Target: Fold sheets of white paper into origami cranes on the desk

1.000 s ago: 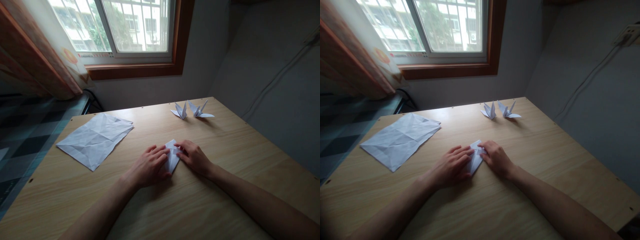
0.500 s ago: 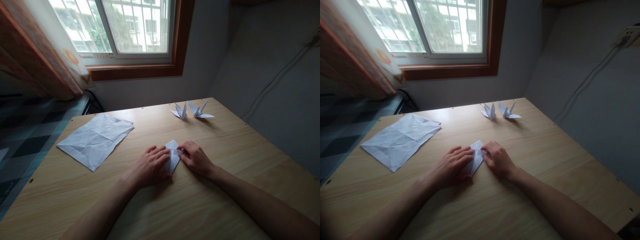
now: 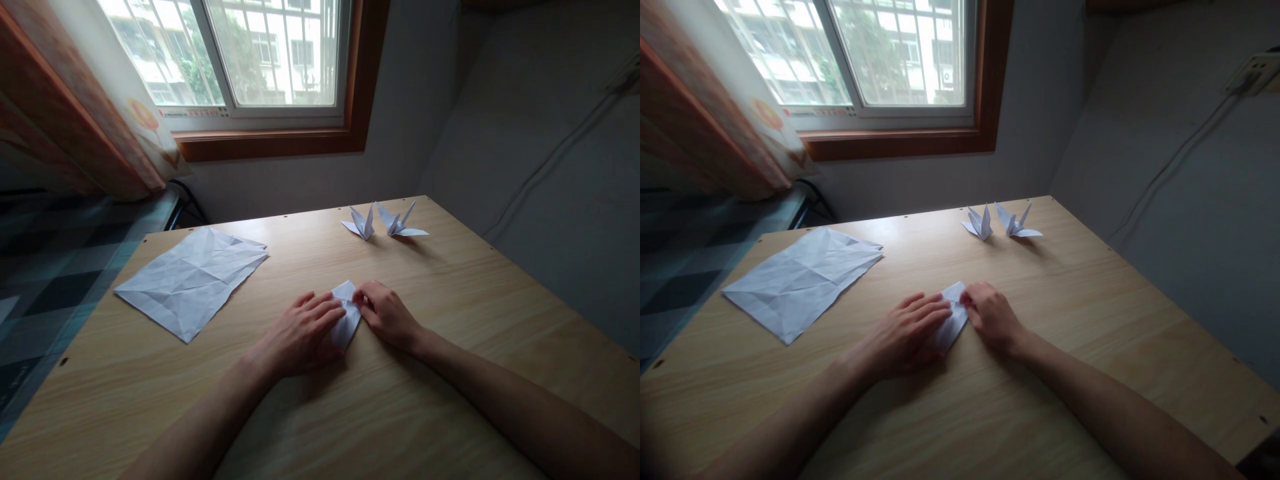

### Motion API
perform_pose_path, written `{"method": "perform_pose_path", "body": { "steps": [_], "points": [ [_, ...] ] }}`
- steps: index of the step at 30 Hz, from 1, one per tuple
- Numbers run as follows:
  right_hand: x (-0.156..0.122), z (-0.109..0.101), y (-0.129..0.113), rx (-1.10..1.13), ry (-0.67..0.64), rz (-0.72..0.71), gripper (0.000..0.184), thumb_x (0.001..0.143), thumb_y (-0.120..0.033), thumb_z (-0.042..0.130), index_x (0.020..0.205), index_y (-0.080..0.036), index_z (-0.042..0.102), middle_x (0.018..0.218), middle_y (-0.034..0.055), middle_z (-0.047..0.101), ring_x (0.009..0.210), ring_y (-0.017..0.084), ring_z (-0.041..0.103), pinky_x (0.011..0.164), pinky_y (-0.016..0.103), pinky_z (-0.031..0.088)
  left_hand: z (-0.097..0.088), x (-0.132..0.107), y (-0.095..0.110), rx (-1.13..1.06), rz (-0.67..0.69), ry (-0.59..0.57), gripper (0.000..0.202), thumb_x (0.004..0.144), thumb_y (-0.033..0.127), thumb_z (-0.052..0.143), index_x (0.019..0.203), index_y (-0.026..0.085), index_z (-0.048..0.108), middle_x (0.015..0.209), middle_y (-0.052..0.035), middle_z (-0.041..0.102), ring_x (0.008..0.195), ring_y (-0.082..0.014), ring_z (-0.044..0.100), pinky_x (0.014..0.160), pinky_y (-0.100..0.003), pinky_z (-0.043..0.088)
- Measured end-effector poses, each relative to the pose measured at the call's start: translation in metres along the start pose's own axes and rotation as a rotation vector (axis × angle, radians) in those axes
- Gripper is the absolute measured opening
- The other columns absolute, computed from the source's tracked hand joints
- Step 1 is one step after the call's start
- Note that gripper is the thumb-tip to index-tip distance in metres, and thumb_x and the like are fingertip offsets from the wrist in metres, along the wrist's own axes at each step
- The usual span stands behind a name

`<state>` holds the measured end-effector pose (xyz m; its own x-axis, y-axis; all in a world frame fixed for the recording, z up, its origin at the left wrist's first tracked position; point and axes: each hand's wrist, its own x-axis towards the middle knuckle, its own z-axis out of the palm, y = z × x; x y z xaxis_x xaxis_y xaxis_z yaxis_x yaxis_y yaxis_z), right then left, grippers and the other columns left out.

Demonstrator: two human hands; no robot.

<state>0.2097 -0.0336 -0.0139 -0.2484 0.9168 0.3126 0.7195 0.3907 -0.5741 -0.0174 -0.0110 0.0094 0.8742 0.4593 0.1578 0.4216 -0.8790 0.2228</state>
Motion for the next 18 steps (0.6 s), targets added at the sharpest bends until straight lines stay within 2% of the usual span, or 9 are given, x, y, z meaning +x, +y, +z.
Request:
{"method": "perform_pose_path", "body": {
  "steps": [4,12,18],
  "points": [
    [0.0,0.002,-0.001,-0.081,0.001,-0.007,0.018,0.083,-0.004,0.05,0.088,-0.019,0.059,0.087,0.005,0.064,0.085,0.021,0.056,0.08,0.034,0.045,0.0,0.0,0.001,0.028,0.015,-0.008,0.048,0.087,0.05,0.057,0.131,0.031,0.054,0.138,-0.0086,0.054,0.131,-0.0323,0.047,0.109,-0.052,0.034],
    [-0.009,0.0,-0.011,-0.344,0.0,-0.025,0.006,0.092,-0.021,0.054,0.093,-0.019,0.059,0.094,0.0097,0.062,0.088,0.026,0.053,0.08,0.04,0.042,0.005,0.0,0.003,0.043,-0.018,0.037,0.037,0.09,0.044,0.055,0.124,0.032,0.061,0.135,-0.0085,0.057,0.129,-0.0314,0.049,0.107,-0.051,0.036],
    [-0.016,0.001,-0.013,-0.331,-0.021,0.02,0.019,0.089,-0.03,0.06,0.103,-0.018,0.056,0.099,0.01,0.061,0.092,0.027,0.053,0.081,0.041,0.04,0.006,0.0,0.001,0.026,-0.009,0.036,0.041,0.086,0.045,0.06,0.124,0.029,0.059,0.135,-0.0086,0.056,0.131,-0.0305,0.046,0.109,-0.05,0.033]
  ]
}}
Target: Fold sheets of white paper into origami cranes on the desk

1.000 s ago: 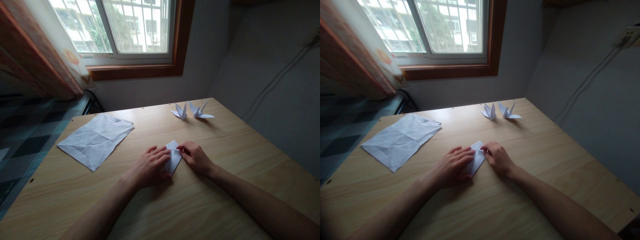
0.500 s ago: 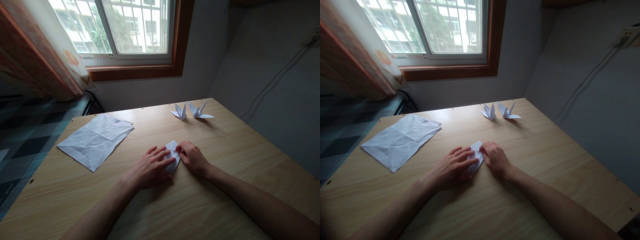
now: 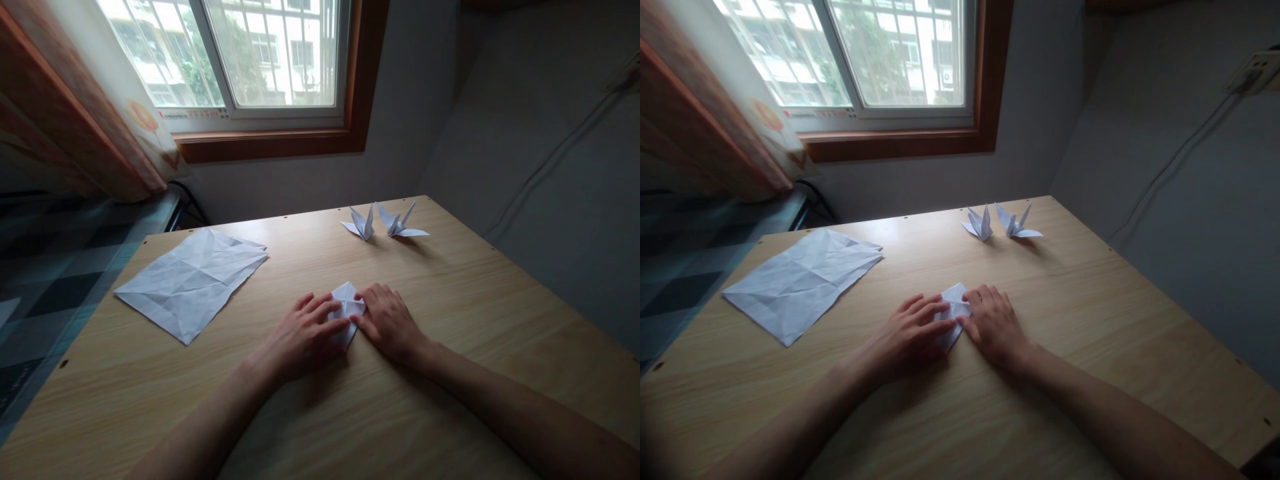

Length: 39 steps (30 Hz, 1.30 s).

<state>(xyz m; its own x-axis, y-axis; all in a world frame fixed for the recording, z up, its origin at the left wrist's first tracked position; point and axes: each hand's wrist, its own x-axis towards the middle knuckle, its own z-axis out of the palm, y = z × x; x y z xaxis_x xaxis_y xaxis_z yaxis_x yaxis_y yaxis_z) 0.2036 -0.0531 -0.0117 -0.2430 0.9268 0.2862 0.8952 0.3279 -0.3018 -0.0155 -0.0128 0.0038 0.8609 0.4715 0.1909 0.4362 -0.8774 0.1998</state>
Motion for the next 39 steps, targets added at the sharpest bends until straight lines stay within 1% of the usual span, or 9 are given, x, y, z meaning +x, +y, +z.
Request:
{"method": "perform_pose_path", "body": {
  "steps": [4,8,15,20,24,29,31,34,39],
  "points": [
    [-0.001,0.0,0.002,0.038,-0.029,-0.017,0.033,0.082,-0.042,0.067,0.103,-0.019,0.056,0.101,0.0094,0.06,0.093,0.027,0.052,0.081,0.04,0.04,0.001,0.001,0.0,-0.074,-0.059,-0.008,0.049,0.082,0.047,0.065,0.122,0.021,0.053,0.132,-0.0107,0.059,0.131,-0.0284,0.047,0.111,-0.047,0.031],
    [-0.004,-0.003,-0.004,-0.001,-0.039,-0.007,0.044,0.076,-0.053,0.071,0.101,-0.019,0.056,0.101,0.0102,0.06,0.094,0.029,0.052,0.083,0.042,0.04,0.0,0.002,0.001,-0.102,-0.089,-0.012,0.055,0.078,0.046,0.07,0.121,0.02,0.048,0.131,-0.0112,0.06,0.131,-0.0285,0.047,0.111,-0.047,0.031],
    [-0.008,-0.004,-0.014,-0.01,-0.054,-0.013,0.063,0.07,-0.061,0.072,0.115,-0.019,0.056,0.109,0.0128,0.058,0.099,0.032,0.052,0.087,0.047,0.04,-0.003,0.002,0.001,-0.114,-0.077,-0.046,0.076,0.07,0.064,0.07,0.126,0.02,0.044,0.133,-0.013,0.058,0.133,-0.0316,0.044,0.112,-0.05,0.027],
    [-0.006,-0.001,-0.006,0.168,-0.023,-0.05,0.071,0.07,-0.056,0.076,0.126,-0.02,0.049,0.118,0.0132,0.058,0.104,0.032,0.052,0.09,0.048,0.042,-0.004,0.001,-0.001,-0.146,-0.067,-0.061,0.085,0.068,0.076,0.062,0.129,0.02,0.042,0.136,-0.0144,0.055,0.134,-0.0331,0.042,0.113,-0.05,0.025],
    [-0.001,0.0,0.01,0.358,0.028,-0.114,0.082,0.069,-0.042,0.081,0.136,-0.02,0.039,0.125,0.0139,0.056,0.108,0.03,0.053,0.093,0.046,0.044,-0.005,0.001,-0.001,-0.113,-0.061,-0.041,0.087,0.07,0.076,0.06,0.133,0.018,0.041,0.137,-0.0165,0.054,0.132,-0.0336,0.044,0.111,-0.049,0.027],
    [0.004,-0.006,0.026,0.445,-0.008,-0.181,0.055,0.074,-0.011,0.069,0.125,-0.02,0.051,0.1,0.0063,0.062,0.092,0.022,0.057,0.085,0.038,0.048,-0.001,0.001,-0.002,-0.044,-0.092,-0.003,0.099,0.069,0.078,0.06,0.141,0.016,0.035,0.147,-0.0223,0.04,0.129,-0.037,0.045,0.105,-0.051,0.035],
    [0.004,-0.01,0.03,0.393,-0.019,-0.255,0.038,0.076,-0.007,0.063,0.112,-0.02,0.059,0.096,0.006,0.063,0.091,0.022,0.056,0.084,0.037,0.047,0.0,0.001,-0.003,-0.035,-0.102,0.009,0.101,0.068,0.078,0.06,0.144,0.016,0.032,0.147,-0.0219,0.041,0.129,-0.0372,0.043,0.103,-0.051,0.036],
    [0.005,-0.015,0.035,0.264,-0.064,-0.409,0.019,0.08,-0.02,0.067,0.098,-0.019,0.064,0.098,0.0078,0.065,0.092,0.024,0.056,0.085,0.041,0.044,0.003,0.0,-0.005,-0.048,-0.108,0.05,0.106,0.066,0.077,0.063,0.146,0.017,0.028,0.143,-0.0199,0.046,0.129,-0.0365,0.043,0.104,-0.05,0.035],
    [0.007,-0.016,0.037,0.203,-0.079,-0.467,0.033,0.081,-0.045,0.07,0.097,-0.017,0.065,0.097,0.0091,0.067,0.089,0.024,0.057,0.083,0.039,0.044,0.003,-0.002,-0.003,-0.071,-0.107,0.159,0.113,0.059,0.065,0.078,0.148,0.019,0.024,0.132,-0.0164,0.052,0.122,-0.034,0.048,0.102,-0.047,0.038]
  ]
}}
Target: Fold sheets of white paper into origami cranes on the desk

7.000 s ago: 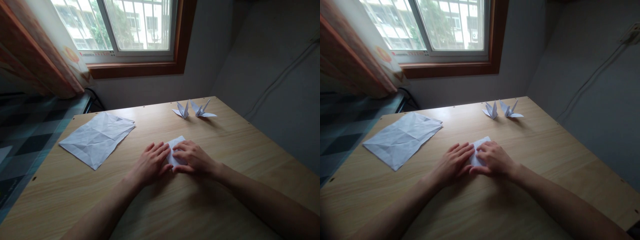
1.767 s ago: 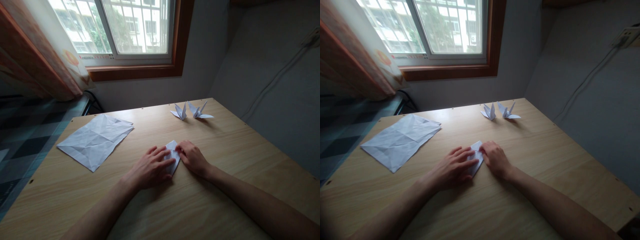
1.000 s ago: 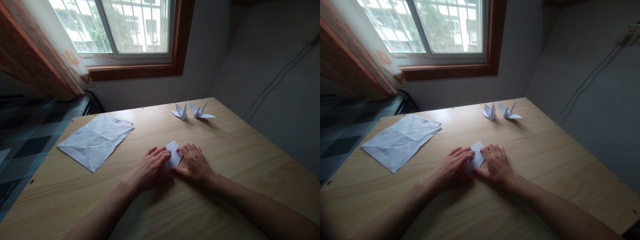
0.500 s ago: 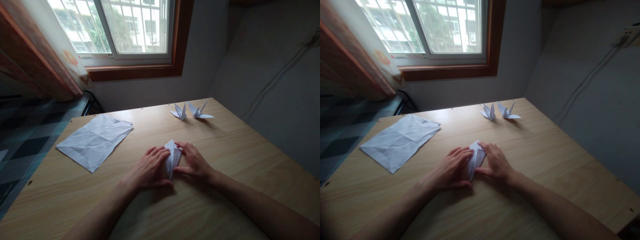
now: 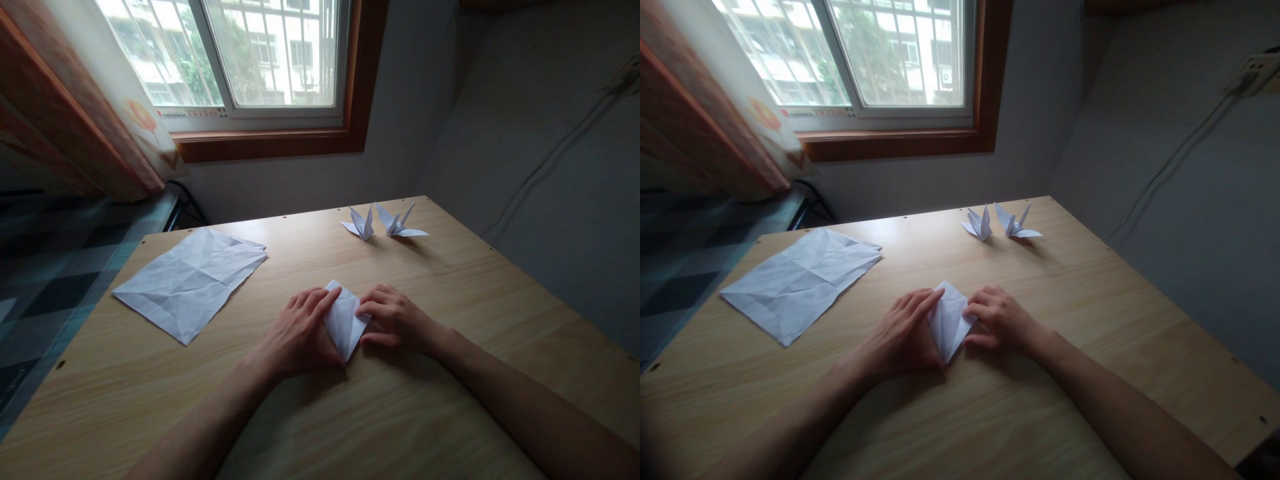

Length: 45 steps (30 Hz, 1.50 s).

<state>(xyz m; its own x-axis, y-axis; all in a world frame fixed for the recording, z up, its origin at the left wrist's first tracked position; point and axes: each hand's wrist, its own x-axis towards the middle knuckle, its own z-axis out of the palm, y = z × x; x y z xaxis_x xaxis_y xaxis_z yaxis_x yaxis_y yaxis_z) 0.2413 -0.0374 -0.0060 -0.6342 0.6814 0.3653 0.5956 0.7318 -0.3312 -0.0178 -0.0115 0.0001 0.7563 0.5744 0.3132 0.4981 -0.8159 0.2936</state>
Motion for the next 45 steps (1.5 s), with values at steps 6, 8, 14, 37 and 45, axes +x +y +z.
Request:
{"method": "perform_pose_path", "body": {
  "steps": [6,8,14,37,45],
  "points": [
    [0.0004,0.0013,0.0055,0.031,0.024,0.0,0.03,0.083,-0.046,0.069,0.092,-0.018,0.066,0.093,0.0081,0.068,0.086,0.021,0.058,0.08,0.036,0.045,-0.0022,0.0003,0.0011,0.034,0.047,0.058,0.098,0.061,0.063,0.078,0.137,0.015,0.041,0.107,-0.0117,0.065,0.095,-0.0277,0.06,0.087,-0.042,0.046],
    [0.0005,0.0007,0.0068,0.038,0.028,-0.001,0.027,0.085,-0.044,0.067,0.091,-0.018,0.066,0.091,0.0077,0.069,0.085,0.02,0.059,0.079,0.034,0.045,-0.0012,0.0009,-0.0001,0.046,0.09,0.043,0.078,0.066,0.068,0.072,0.123,0.017,0.055,0.097,-0.0091,0.067,0.088,-0.0255,0.061,0.081,-0.039,0.046],
    [0.0004,0.0008,0.0076,0.04,0.071,-0.019,0.02,0.089,-0.039,0.064,0.087,-0.019,0.068,0.087,0.0064,0.071,0.082,0.019,0.061,0.079,0.034,0.047,0.0009,0.0005,-0.0025,0.037,0.132,0.088,0.055,0.076,0.073,0.058,0.085,0.019,0.065,0.081,-0.0061,0.065,0.079,-0.0208,0.06,0.073,-0.034,0.042],
    [0.0018,0.0071,-0.0002,0.118,0.224,0.094,0.016,0.096,-0.019,0.048,0.089,-0.02,0.062,0.087,0.0065,0.068,0.078,0.016,0.064,0.071,0.027,0.051,-0.0023,0.0016,-0.0002,0.038,0.084,0.019,0.036,0.087,0.054,0.056,0.086,0.019,0.064,0.08,-0.0052,0.065,0.081,-0.0199,0.057,0.074,-0.034,0.043],
    [0.0021,0.0088,0.0004,0.142,0.254,0.101,0.012,0.094,-0.017,0.049,0.09,-0.02,0.06,0.088,0.0066,0.066,0.08,0.017,0.062,0.074,0.029,0.051,0.0015,0.0014,-0.0007,0.105,0.095,0.087,0.012,0.086,0.024,0.056,0.076,0.019,0.057,0.078,-0.0035,0.063,0.076,-0.0169,0.055,0.07,-0.03,0.042]
  ]
}}
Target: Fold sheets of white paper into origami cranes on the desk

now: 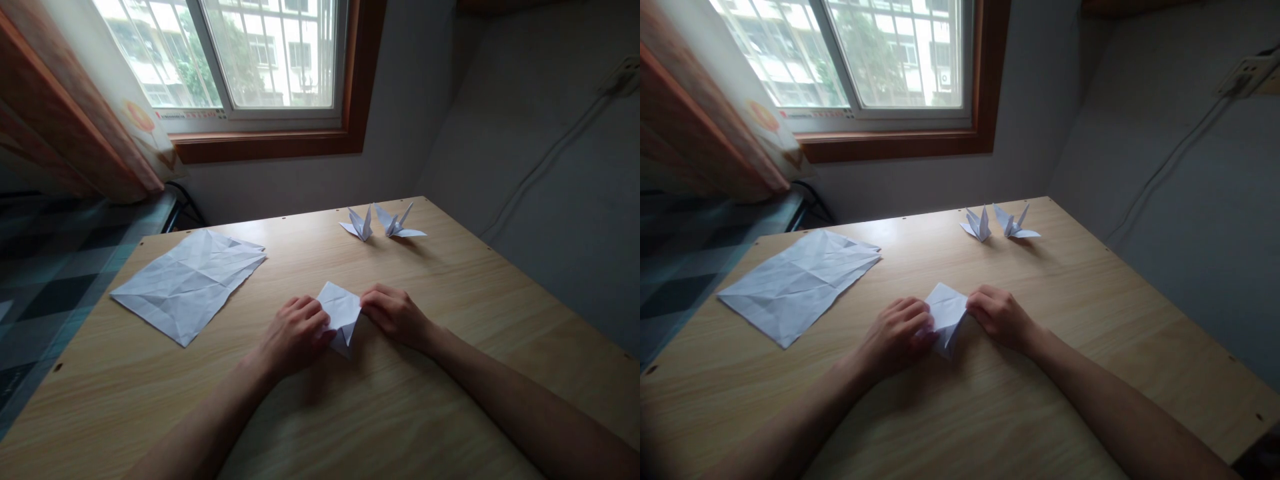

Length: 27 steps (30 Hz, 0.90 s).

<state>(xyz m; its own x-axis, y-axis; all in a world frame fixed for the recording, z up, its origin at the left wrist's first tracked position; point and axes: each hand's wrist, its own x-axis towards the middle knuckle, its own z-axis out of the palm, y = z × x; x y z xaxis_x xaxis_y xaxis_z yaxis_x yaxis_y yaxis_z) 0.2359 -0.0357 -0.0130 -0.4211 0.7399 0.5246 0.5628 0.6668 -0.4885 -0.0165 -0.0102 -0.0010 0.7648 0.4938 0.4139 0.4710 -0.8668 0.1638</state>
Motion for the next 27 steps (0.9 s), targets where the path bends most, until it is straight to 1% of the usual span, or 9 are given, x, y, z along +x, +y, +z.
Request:
{"method": "perform_pose_path", "body": {
  "steps": [4,6,8,11,14,16,20,23,27],
  "points": [
    [-0.001,-0.004,-0.007,-0.091,0.131,-0.074,0.009,0.088,-0.026,0.058,0.096,-0.021,0.059,0.093,0.0087,0.064,0.085,0.022,0.059,0.075,0.036,0.051,-0.002,0.0,0.002,0.063,0.011,-0.02,0.006,0.075,0.014,0.055,0.073,0.019,0.053,0.079,-0.0038,0.061,0.073,-0.0177,0.052,0.067,-0.03,0.041],
    [-0.003,-0.005,-0.016,-0.146,0.243,-0.149,0.013,0.087,-0.03,0.06,0.098,-0.022,0.058,0.093,0.0094,0.062,0.085,0.024,0.058,0.076,0.039,0.05,-0.003,0.0,0.003,0.092,0.01,0.001,0.008,0.075,0.011,0.051,0.073,0.019,0.051,0.077,-0.0036,0.06,0.071,-0.0173,0.051,0.065,-0.03,0.041],
    [-0.003,-0.004,-0.026,-0.176,0.274,-0.259,0.016,0.088,-0.033,0.058,0.099,-0.022,0.058,0.09,0.0091,0.062,0.086,0.024,0.059,0.077,0.04,0.05,-0.003,0.0,0.004,0.116,0.002,0.03,0.01,0.077,0.011,0.048,0.072,0.019,0.05,0.076,-0.0036,0.059,0.069,-0.0169,0.049,0.064,-0.029,0.041],
    [-0.001,0.004,-0.036,-0.21,0.081,-0.363,0.018,0.091,-0.035,0.053,0.1,-0.021,0.058,0.094,0.0101,0.064,0.091,0.024,0.06,0.079,0.038,0.049,-0.004,0.0,0.005,0.146,-0.006,0.071,0.013,0.082,0.013,0.045,0.072,0.019,0.049,0.076,-0.0039,0.058,0.067,-0.0163,0.048,0.061,-0.028,0.04],
    [0.003,0.016,-0.035,-0.282,-0.085,-0.35,0.024,0.093,-0.04,0.051,0.09,-0.017,0.06,0.086,0.0119,0.064,0.083,0.024,0.06,0.075,0.038,0.049,-0.005,0.001,0.006,0.175,0.02,0.13,0.02,0.088,0.014,0.043,0.069,0.019,0.047,0.072,-0.0033,0.056,0.064,-0.0154,0.046,0.059,-0.028,0.037],
    [0.005,0.022,-0.032,-0.3,-0.14,-0.315,0.028,0.093,-0.041,0.051,0.088,-0.016,0.061,0.083,0.013,0.064,0.081,0.025,0.061,0.075,0.039,0.05,-0.006,0.001,0.007,0.199,0.052,0.168,0.023,0.09,0.014,0.042,0.067,0.02,0.046,0.069,-0.0024,0.054,0.062,-0.0152,0.044,0.058,-0.028,0.036],
    [0.003,0.028,-0.027,-0.256,-0.222,-0.273,0.03,0.091,-0.042,0.054,0.097,-0.014,0.063,0.099,0.0167,0.068,0.097,0.028,0.062,0.09,0.042,0.049,-0.009,0.0,0.01,0.238,0.146,0.179,0.027,0.092,0.013,0.041,0.066,0.02,0.046,0.067,-0.0015,0.052,0.06,-0.0149,0.043,0.058,-0.03,0.034],
    [0.003,0.03,-0.027,-0.241,-0.296,-0.261,0.034,0.089,-0.047,0.055,0.1,-0.017,0.064,0.105,0.0148,0.069,0.105,0.029,0.06,0.1,0.046,0.043,-0.011,-0.001,0.011,0.239,0.224,0.153,0.026,0.093,0.013,0.041,0.069,0.02,0.048,0.068,-0.0016,0.054,0.062,-0.015,0.045,0.058,-0.031,0.034],
    [0.007,0.029,-0.029,-0.209,-0.37,-0.247,0.044,0.089,-0.047,0.054,0.121,-0.017,0.059,0.126,0.015,0.062,0.124,0.031,0.049,0.109,0.049,0.032,-0.008,-0.004,0.01,0.19,0.282,0.204,0.015,0.092,0.013,0.047,0.079,0.019,0.052,0.079,-0.0036,0.06,0.07,-0.0159,0.052,0.063,-0.031,0.04]
  ]
}}
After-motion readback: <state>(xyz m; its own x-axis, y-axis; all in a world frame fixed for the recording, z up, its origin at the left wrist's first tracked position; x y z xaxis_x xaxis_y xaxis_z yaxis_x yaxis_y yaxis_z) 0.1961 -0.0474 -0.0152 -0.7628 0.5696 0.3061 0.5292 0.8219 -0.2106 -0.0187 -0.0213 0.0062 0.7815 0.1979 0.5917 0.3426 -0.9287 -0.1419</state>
